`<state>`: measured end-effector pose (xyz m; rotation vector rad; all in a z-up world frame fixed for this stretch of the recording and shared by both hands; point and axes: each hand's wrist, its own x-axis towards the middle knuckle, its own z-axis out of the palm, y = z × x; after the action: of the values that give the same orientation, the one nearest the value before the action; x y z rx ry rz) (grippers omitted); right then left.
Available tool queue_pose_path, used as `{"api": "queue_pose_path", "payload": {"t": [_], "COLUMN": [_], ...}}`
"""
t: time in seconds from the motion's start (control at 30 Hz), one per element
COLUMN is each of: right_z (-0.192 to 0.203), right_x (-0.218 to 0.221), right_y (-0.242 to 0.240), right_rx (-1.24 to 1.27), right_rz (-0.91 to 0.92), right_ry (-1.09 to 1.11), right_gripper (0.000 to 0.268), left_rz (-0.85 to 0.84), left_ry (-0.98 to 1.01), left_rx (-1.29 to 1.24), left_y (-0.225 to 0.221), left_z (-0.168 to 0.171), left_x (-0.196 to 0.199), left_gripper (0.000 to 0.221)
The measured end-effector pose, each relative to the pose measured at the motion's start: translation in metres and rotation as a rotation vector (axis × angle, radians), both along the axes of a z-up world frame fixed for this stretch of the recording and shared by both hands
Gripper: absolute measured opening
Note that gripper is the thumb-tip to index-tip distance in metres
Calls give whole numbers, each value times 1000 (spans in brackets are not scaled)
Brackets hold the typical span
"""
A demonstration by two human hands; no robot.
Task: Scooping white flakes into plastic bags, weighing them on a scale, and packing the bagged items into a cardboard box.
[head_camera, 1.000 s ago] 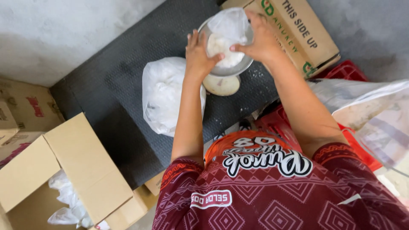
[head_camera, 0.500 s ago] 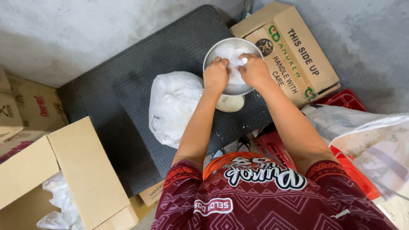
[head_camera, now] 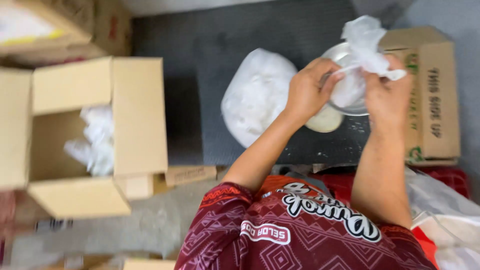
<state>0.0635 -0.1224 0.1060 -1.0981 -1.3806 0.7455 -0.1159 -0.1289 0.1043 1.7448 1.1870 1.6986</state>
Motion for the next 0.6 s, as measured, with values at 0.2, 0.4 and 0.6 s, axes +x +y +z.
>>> {"api": "queue_pose_path", "payload": {"t": [0.2, 0.4, 0.6], "right_z": [12, 3, -9], "right_x": [-53, -127, -197], "right_y": [-2, -36, -77], "right_rx": [63, -62, -174], "right_rz": [360, 633, 789], "right_ry": [42, 158, 111], "right_gripper": [8, 10, 7], "left_rz": [244, 545, 653], "left_ry": [90, 178, 60], "left_rx": [3, 10, -65], "left_y": [-66, -138, -204], "left_z": [31, 24, 7], "left_x": [-61, -102, -144], "left_gripper": [11, 12, 11]}}
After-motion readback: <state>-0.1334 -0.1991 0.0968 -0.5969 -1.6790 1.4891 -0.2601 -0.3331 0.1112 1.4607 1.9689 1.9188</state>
